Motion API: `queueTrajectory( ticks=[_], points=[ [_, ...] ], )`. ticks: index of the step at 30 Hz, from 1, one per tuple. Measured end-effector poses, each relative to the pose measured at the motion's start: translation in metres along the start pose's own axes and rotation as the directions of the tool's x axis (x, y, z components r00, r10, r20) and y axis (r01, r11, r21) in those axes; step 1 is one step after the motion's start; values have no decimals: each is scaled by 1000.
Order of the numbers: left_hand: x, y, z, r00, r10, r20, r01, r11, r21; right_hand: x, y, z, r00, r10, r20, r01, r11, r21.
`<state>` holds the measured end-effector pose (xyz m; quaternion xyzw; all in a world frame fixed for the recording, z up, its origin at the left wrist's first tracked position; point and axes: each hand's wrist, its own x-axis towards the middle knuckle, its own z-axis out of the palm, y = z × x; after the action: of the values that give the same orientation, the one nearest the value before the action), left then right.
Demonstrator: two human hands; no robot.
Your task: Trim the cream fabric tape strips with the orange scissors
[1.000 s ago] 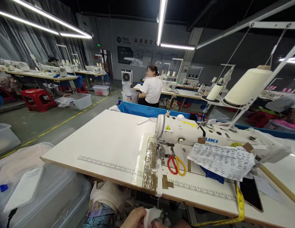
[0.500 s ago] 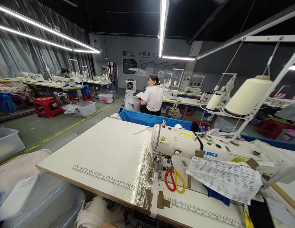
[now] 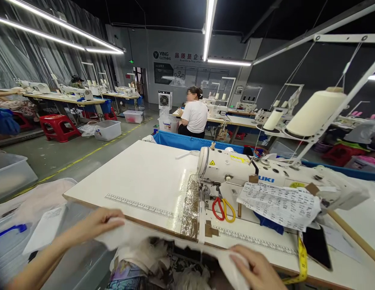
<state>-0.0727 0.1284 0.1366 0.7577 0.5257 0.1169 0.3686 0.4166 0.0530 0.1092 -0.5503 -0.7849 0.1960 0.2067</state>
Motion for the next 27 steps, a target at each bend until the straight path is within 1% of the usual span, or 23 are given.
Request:
queueTrajectory(
  ticks=[1,2,3,4,5,6,7,8,9,10,12,14,16,17,19,21,22,24,25,27],
  points=[
    [7,-3,-12,993,60,-101,-53,996,74,7,7,-9,986,-78,-147,62,992,-113],
    [15,-6,-21,968,133,-212,-98,981,168,13,15,-16,943,-176,-282,106,964,-245],
    [23,-10,-29,923,214,-320,-126,953,275,18,21,-20,890,-257,-377,109,922,-372],
    [31,-14,-34,863,293,-411,-132,917,376,22,27,-21,835,-328,-442,90,873,-479],
    [38,-20,-36,804,360,-472,-125,880,458,25,32,-18,799,-375,-470,63,830,-554],
    [43,-27,-35,761,408,-504,-114,849,516,27,37,-12,784,-398,-477,41,799,-599],
    [48,-35,-31,740,436,-511,-105,827,553,27,42,-4,784,-409,-467,37,782,-622],
    [51,-46,-25,740,446,-504,-99,813,574,25,47,7,796,-415,-441,56,776,-629],
    [52,-57,-18,756,443,-482,-95,803,588,23,52,18,812,-421,-403,91,775,-625],
    [53,-69,-9,781,428,-454,-90,797,597,19,58,30,830,-422,-365,125,778,-616],
    [51,-91,7,831,372,-414,-56,797,602,12,67,50,858,-411,-310,161,787,-596],
    [45,-101,21,857,305,-416,3,804,595,5,70,62,873,-394,-288,164,793,-586],
    [36,-97,34,857,245,-453,75,811,580,-2,63,66,892,-351,-286,129,803,-582],
    [31,-89,40,850,220,-479,110,815,569,-4,56,67,903,-314,-293,93,809,-581],
    [23,-69,53,825,171,-539,174,830,530,-7,38,69,922,-202,-331,-26,820,-572],
    [22,-50,65,827,139,-545,183,850,494,-8,21,74,917,-89,-389,-147,831,-537],
    [22,-42,72,834,117,-538,191,855,482,-8,15,77,911,-50,-410,-184,840,-511],
    [24,-34,83,847,59,-529,229,856,463,-9,7,84,910,-6,-415,-206,861,-466],
    [25,-33,87,847,27,-530,258,851,456,-10,6,86,912,-7,-410,-198,868,-455],
    [26,-35,92,839,-23,-543,312,839,446,-11,7,90,910,-51,-412,-157,877,-455]
  ],
)
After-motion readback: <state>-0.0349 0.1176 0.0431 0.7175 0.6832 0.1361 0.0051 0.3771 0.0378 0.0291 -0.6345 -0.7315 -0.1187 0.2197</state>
